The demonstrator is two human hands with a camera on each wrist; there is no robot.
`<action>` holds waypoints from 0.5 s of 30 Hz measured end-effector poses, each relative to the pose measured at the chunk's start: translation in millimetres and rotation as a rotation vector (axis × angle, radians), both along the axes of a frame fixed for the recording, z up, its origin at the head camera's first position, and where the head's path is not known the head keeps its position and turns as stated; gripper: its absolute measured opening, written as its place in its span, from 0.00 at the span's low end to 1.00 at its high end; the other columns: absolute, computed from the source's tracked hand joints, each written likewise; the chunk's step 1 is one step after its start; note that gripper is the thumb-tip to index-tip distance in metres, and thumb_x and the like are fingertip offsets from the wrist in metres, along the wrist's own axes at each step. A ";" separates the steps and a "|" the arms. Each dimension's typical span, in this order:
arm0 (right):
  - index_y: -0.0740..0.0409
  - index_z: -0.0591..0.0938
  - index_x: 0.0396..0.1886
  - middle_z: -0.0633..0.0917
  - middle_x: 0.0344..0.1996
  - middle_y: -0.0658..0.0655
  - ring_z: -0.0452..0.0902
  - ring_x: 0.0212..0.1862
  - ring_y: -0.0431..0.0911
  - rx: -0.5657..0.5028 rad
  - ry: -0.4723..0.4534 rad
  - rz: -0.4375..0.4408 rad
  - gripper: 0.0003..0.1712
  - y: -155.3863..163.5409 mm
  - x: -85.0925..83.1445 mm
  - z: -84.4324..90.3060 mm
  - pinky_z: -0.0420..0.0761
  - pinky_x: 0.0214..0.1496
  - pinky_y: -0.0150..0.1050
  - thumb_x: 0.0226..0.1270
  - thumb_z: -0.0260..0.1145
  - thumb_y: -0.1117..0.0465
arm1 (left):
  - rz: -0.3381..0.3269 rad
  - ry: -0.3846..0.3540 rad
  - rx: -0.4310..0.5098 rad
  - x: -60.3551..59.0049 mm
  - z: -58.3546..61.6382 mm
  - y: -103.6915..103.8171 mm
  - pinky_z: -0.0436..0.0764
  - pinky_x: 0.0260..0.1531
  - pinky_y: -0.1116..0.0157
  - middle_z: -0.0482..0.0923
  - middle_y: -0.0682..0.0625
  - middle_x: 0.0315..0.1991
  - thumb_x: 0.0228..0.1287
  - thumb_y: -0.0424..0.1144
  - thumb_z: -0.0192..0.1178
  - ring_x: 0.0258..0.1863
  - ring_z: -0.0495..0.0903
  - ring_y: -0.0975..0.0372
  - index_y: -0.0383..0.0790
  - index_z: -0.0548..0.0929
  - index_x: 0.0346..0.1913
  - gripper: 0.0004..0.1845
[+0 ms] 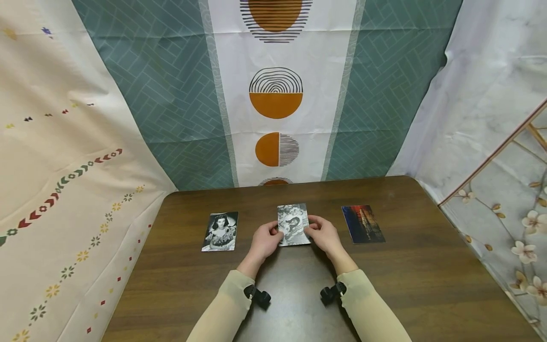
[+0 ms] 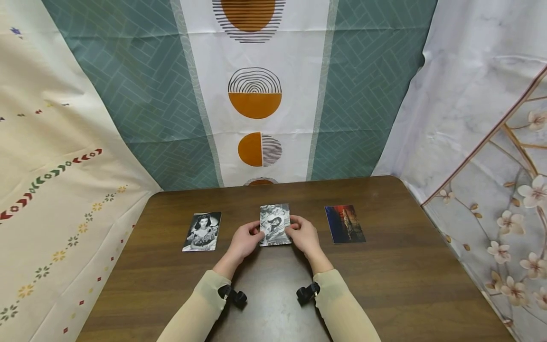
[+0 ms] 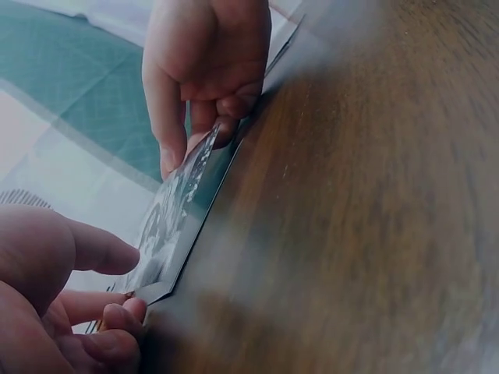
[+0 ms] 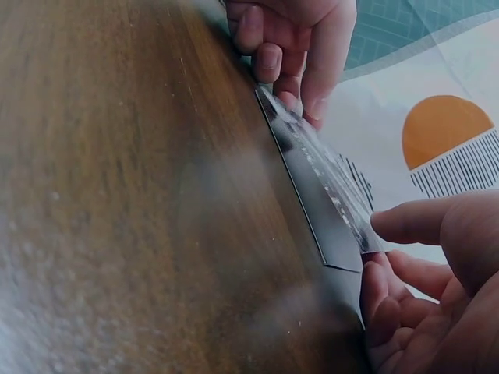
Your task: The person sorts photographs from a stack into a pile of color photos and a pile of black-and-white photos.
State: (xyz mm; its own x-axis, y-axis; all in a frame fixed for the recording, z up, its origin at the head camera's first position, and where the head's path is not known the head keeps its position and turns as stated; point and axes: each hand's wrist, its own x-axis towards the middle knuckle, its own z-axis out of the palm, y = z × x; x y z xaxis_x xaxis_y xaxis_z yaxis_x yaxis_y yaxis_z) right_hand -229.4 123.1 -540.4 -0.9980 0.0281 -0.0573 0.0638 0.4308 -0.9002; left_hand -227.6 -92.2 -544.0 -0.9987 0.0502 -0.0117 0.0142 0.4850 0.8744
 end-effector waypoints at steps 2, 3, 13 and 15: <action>0.63 0.82 0.69 0.89 0.47 0.61 0.83 0.51 0.55 0.005 0.000 0.000 0.28 -1.2 0.4 0.7 0.80 0.52 0.50 0.71 0.72 0.62 | -0.007 -0.001 0.007 0.4 -0.1 -1.7 0.73 0.40 0.62 0.77 0.51 0.35 0.64 0.32 0.64 0.36 0.74 0.60 0.28 0.82 0.67 0.27; 0.62 0.82 0.69 0.89 0.47 0.61 0.82 0.52 0.55 0.007 -0.003 -0.003 0.28 -2.1 0.8 1.0 0.80 0.54 0.51 0.71 0.72 0.62 | -0.009 -0.003 0.012 0.8 -0.1 -2.8 0.73 0.40 0.62 0.78 0.51 0.36 0.64 0.32 0.64 0.36 0.74 0.60 0.28 0.82 0.67 0.27; 0.61 0.85 0.67 0.89 0.45 0.59 0.82 0.52 0.54 0.008 0.012 0.001 0.26 -12.2 2.1 3.0 0.77 0.56 0.51 0.70 0.73 0.63 | 0.012 0.013 0.029 4.8 3.2 -18.9 0.73 0.45 0.61 0.79 0.52 0.37 0.67 0.31 0.62 0.41 0.76 0.59 0.31 0.83 0.68 0.26; 0.62 0.85 0.66 0.89 0.44 0.58 0.83 0.50 0.53 0.017 0.022 0.011 0.26 -15.3 2.7 3.4 0.78 0.54 0.50 0.70 0.73 0.62 | 0.015 0.012 0.022 5.6 5.0 -23.0 0.73 0.46 0.61 0.80 0.51 0.38 0.68 0.32 0.62 0.42 0.77 0.58 0.32 0.83 0.68 0.25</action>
State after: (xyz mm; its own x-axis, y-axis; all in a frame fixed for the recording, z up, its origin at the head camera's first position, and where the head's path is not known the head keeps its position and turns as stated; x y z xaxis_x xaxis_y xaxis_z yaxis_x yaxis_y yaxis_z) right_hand -226.7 107.8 -537.0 -0.9992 0.0184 -0.0344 0.0390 0.4468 -0.8938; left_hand -222.0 -115.2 -539.0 -0.9994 0.0358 0.0012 0.0178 0.4661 0.8846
